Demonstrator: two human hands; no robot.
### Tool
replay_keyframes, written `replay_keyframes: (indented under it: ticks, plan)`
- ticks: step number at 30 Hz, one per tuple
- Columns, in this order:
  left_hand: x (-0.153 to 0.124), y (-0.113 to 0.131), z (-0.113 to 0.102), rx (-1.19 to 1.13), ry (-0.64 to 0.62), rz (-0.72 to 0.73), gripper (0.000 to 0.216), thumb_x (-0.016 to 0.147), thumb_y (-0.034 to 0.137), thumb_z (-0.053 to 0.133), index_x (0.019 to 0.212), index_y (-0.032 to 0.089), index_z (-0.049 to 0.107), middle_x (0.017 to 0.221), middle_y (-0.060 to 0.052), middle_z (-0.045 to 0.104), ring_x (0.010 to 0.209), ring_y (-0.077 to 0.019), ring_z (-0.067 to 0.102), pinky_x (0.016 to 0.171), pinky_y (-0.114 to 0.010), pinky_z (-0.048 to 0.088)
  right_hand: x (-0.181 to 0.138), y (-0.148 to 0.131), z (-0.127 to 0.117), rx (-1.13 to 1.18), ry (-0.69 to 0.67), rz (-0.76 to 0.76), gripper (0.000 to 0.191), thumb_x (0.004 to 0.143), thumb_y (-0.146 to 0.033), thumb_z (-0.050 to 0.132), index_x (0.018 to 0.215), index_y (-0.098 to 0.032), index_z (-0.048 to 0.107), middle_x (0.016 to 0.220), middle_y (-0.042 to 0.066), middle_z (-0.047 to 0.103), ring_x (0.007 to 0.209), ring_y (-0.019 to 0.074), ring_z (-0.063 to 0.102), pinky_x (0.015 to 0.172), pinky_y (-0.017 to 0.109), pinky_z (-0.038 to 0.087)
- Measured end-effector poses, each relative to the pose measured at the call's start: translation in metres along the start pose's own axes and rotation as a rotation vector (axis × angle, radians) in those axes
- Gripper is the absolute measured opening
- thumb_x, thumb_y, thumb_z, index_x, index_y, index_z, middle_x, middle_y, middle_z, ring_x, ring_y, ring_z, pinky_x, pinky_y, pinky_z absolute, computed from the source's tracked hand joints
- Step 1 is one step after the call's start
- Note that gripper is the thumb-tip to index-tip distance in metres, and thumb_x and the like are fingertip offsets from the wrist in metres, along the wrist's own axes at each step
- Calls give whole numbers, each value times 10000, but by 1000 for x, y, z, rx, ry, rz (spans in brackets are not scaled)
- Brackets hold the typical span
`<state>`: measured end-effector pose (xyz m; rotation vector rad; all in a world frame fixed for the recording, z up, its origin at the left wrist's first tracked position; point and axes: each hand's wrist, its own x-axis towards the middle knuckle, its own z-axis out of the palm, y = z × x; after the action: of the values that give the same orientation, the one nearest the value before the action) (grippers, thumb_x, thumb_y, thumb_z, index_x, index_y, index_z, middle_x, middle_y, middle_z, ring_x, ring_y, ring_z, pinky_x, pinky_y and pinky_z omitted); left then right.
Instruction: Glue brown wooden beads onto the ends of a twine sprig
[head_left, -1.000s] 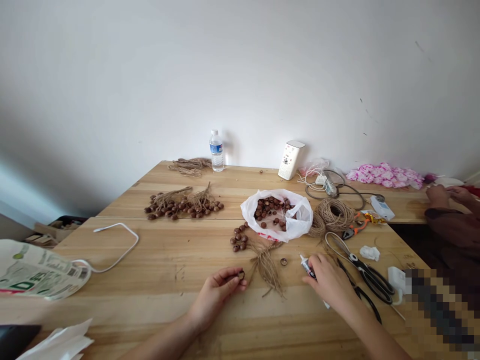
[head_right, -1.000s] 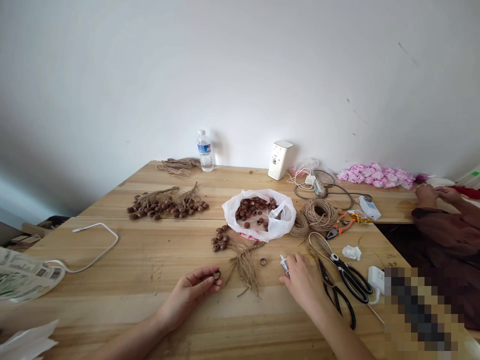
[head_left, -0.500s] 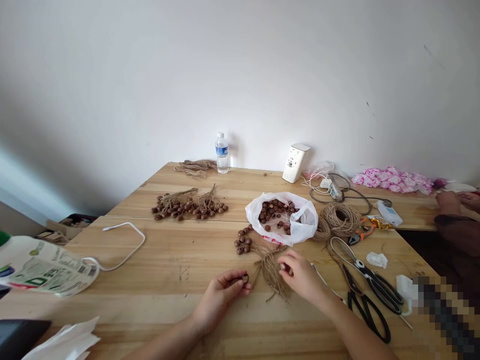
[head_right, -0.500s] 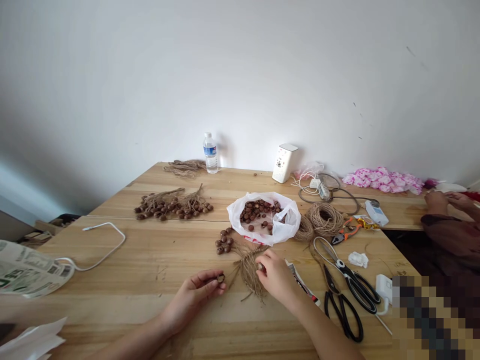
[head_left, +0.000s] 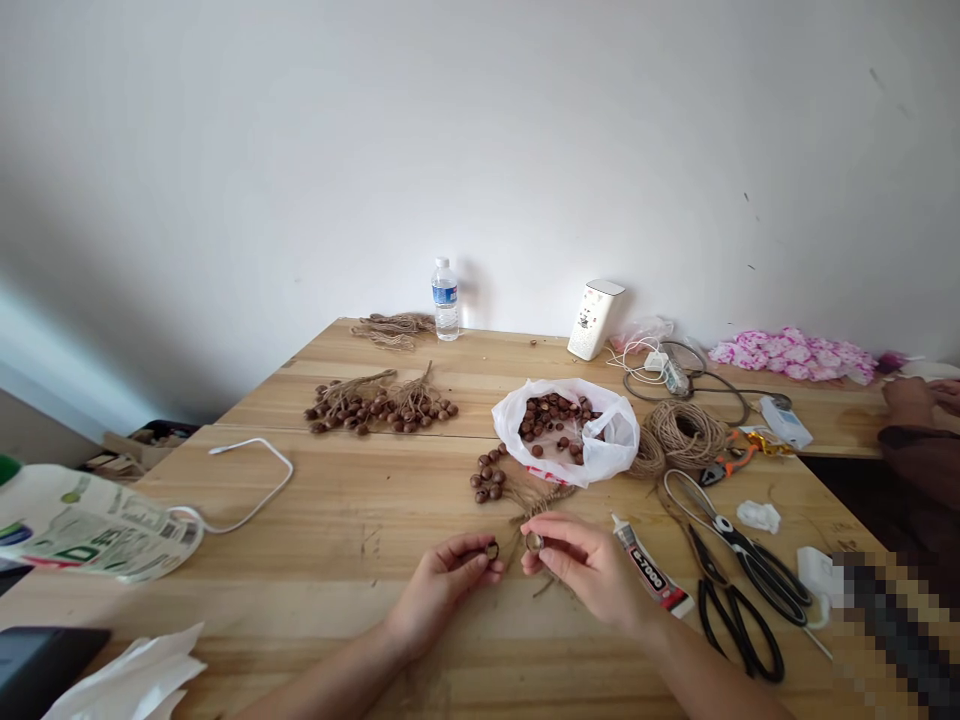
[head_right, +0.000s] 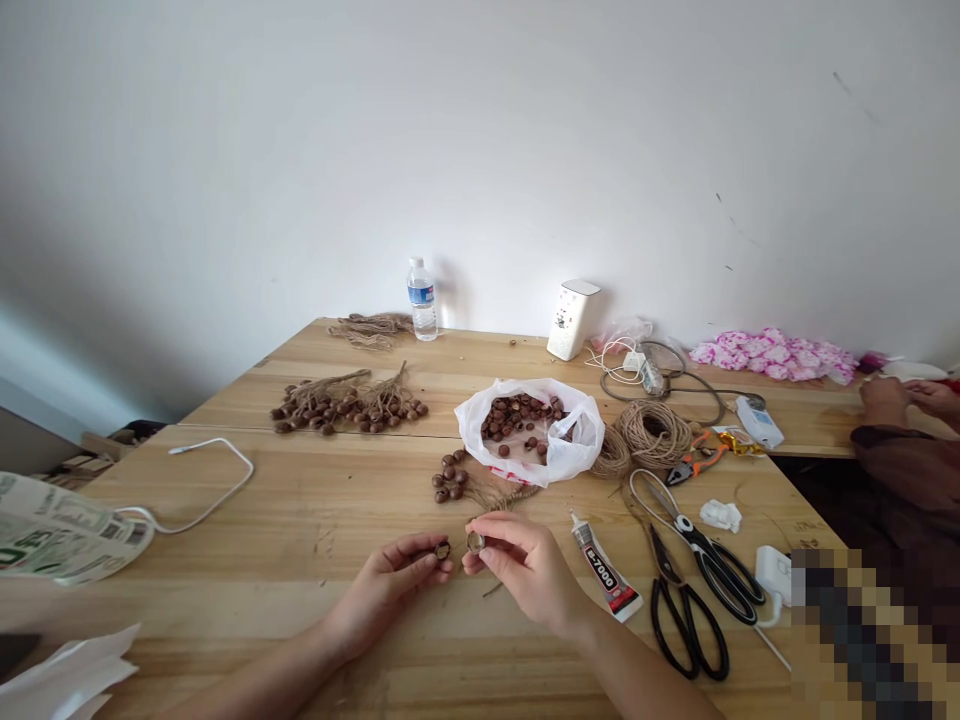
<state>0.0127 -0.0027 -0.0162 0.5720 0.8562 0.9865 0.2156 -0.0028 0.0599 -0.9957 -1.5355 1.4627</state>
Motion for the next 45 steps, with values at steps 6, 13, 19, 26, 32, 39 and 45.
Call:
replay_keyframes:
  ticks: [6, 13, 19, 26, 32, 39, 45]
  plan:
    - [1, -2, -2, -4, -10, 3, 359, 585, 300, 824, 883, 138, 706, 770, -74, 762, 716, -170, 681, 772, -296, 509, 6, 11, 3, 15, 13, -31, 231, 811, -273, 622, 1025, -188, 623, 892, 39, 630, 749, 155, 658, 730, 324, 565]
    - [1, 0, 1, -39, -3, 10, 340, 562, 274, 839, 847, 136, 715, 769, -55, 757, 726, -175, 683, 750, -289, 521, 15, 33, 10, -452, 102, -338, 251, 769, -81, 543, 975, -184, 643, 964, 81, 643, 802, 164, 625, 687, 259, 535]
    - [0, 1, 2, -36, -31, 38, 325, 579, 264, 829, 857, 133, 723, 781, -54, 754, 735, -180, 678, 751, -303, 526, 18, 46, 19, -670, 86, -510, 347, 788, -25, 479, 1069, -189, 602, 994, 99, 623, 907, 197, 603, 786, 319, 528]
    - [0, 2, 4, 22, -68, 57, 305, 612, 274, 808, 875, 140, 730, 779, -57, 758, 710, -166, 663, 748, -299, 517, 19, 48, 24, -734, 47, -539, 331, 828, -22, 461, 1081, -182, 602, 985, 104, 604, 913, 200, 582, 808, 345, 524]
    - [0, 3, 4, 81, -99, 79, 274, 650, 286, 779, 877, 141, 729, 778, -54, 749, 701, -164, 648, 753, -307, 509, 20, 46, 25, -707, -7, -511, 350, 843, -31, 463, 1118, -205, 593, 1000, 90, 599, 922, 190, 577, 813, 331, 520]
    - [-2, 4, 5, 117, -89, 87, 266, 648, 303, 776, 855, 142, 733, 735, -42, 729, 668, -158, 623, 699, -294, 505, 20, 46, 24, -661, -30, -469, 274, 845, -56, 497, 1048, -194, 618, 989, 83, 604, 909, 182, 581, 814, 311, 512]
    - [-3, 6, 7, 147, -84, 77, 280, 650, 320, 769, 859, 136, 738, 718, -44, 723, 662, -157, 607, 673, -283, 497, 20, 41, 24, -679, -72, -469, 264, 880, -92, 466, 1078, -172, 622, 977, 95, 606, 895, 182, 577, 794, 302, 509]
